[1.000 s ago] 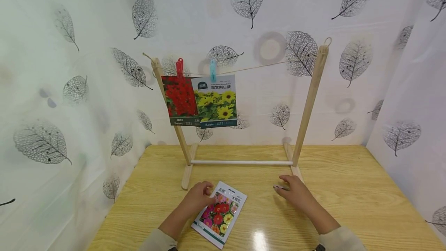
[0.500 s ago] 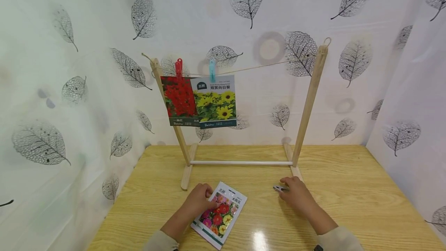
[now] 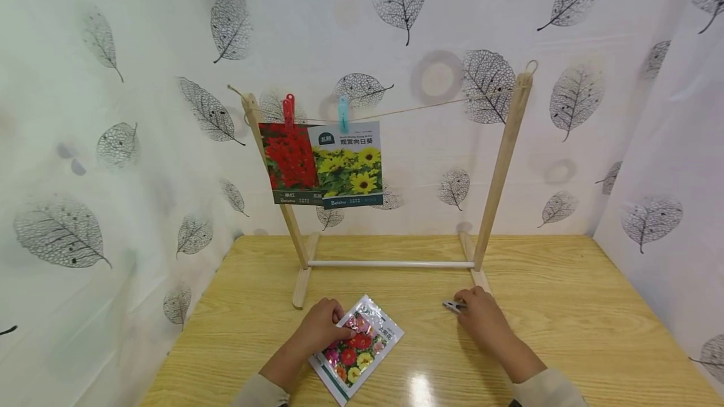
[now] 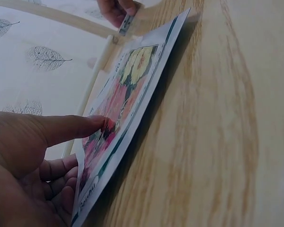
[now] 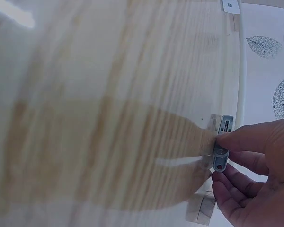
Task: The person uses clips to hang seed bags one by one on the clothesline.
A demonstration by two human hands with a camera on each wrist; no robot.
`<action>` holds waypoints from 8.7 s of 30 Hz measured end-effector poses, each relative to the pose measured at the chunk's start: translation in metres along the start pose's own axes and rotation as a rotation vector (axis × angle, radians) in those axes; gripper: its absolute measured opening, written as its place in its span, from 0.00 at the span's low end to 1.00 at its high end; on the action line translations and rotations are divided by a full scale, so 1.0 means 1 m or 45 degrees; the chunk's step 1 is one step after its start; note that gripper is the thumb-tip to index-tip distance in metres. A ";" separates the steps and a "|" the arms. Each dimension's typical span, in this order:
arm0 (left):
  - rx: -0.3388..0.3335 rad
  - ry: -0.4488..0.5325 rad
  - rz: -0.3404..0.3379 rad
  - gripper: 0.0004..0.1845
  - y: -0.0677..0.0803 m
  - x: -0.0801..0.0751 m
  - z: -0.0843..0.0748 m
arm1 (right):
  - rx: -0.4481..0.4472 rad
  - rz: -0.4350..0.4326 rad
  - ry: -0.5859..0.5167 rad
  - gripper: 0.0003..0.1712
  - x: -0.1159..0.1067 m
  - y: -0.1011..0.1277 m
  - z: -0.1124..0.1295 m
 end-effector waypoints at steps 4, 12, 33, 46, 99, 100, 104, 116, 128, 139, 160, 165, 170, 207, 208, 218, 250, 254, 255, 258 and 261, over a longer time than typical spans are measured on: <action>-0.005 0.002 0.002 0.20 -0.001 0.001 0.002 | -0.004 0.008 0.011 0.15 0.001 -0.001 -0.001; -0.005 -0.004 0.006 0.20 -0.001 0.003 0.005 | 0.006 0.006 -0.031 0.15 0.000 0.000 -0.002; 0.003 -0.058 0.016 0.13 -0.002 0.006 0.008 | -0.012 -0.003 -0.039 0.15 -0.001 0.003 -0.003; 0.019 -0.090 -0.006 0.08 0.001 0.002 0.002 | -0.026 -0.039 -0.043 0.14 -0.003 0.002 0.000; -0.196 0.531 0.030 0.09 -0.002 0.002 0.005 | 0.016 -0.274 -0.302 0.07 -0.024 0.001 -0.005; -0.186 0.534 0.027 0.09 -0.003 0.001 0.004 | 0.017 -0.279 -0.311 0.07 -0.025 0.001 -0.005; -0.169 0.573 0.042 0.10 -0.003 0.001 0.003 | 0.045 -0.270 -0.344 0.09 -0.026 0.002 -0.006; -0.108 0.599 0.005 0.13 -0.007 -0.005 -0.005 | -0.003 -0.383 -0.356 0.11 -0.035 0.001 -0.002; -0.114 0.679 0.002 0.13 -0.007 -0.009 -0.013 | 0.070 -0.324 -0.449 0.11 -0.039 0.000 0.000; -0.113 0.711 0.005 0.13 -0.012 -0.015 -0.020 | 0.028 -0.361 -0.514 0.10 -0.044 0.001 0.005; -0.028 0.734 -0.058 0.15 -0.018 -0.021 -0.025 | 0.051 -0.424 -0.555 0.14 -0.064 -0.003 0.006; -0.032 0.757 -0.072 0.16 -0.018 -0.025 -0.029 | 0.077 -0.415 -0.615 0.17 -0.066 -0.004 0.003; -0.016 0.789 -0.091 0.15 -0.019 -0.028 -0.032 | 0.094 -0.394 -0.658 0.20 -0.068 -0.005 0.003; -0.027 0.774 -0.160 0.16 -0.026 -0.037 -0.044 | -0.012 -0.486 -0.717 0.17 -0.089 -0.010 0.025; -0.024 0.770 -0.161 0.17 -0.026 -0.037 -0.045 | -0.009 -0.491 -0.707 0.17 -0.090 -0.010 0.026; -0.003 0.766 -0.177 0.16 -0.025 -0.041 -0.051 | -0.036 -0.529 -0.703 0.16 -0.098 -0.011 0.032; 0.000 0.797 -0.207 0.19 -0.027 -0.048 -0.057 | -0.111 -0.585 -0.634 0.15 -0.118 -0.018 0.045; 0.000 0.796 -0.206 0.19 -0.027 -0.048 -0.058 | -0.130 -0.594 -0.627 0.14 -0.121 -0.019 0.048; -0.001 0.792 -0.208 0.18 -0.027 -0.049 -0.057 | -0.133 -0.595 -0.625 0.14 -0.122 -0.019 0.049; -0.003 0.785 -0.223 0.16 -0.028 -0.050 -0.058 | -0.141 -0.598 -0.601 0.14 -0.123 -0.020 0.051; 0.002 0.780 -0.236 0.14 -0.028 -0.051 -0.059 | -0.152 -0.602 -0.572 0.14 -0.125 -0.021 0.053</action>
Point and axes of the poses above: each hand's wrist, its own y-axis away from the middle knuckle, its own x-axis out of the palm, z = x × y, the point moved 7 cm from there along -y, towards the middle knuckle, and after that the axes turned 8 degrees about -z, right-handed, at the moved point
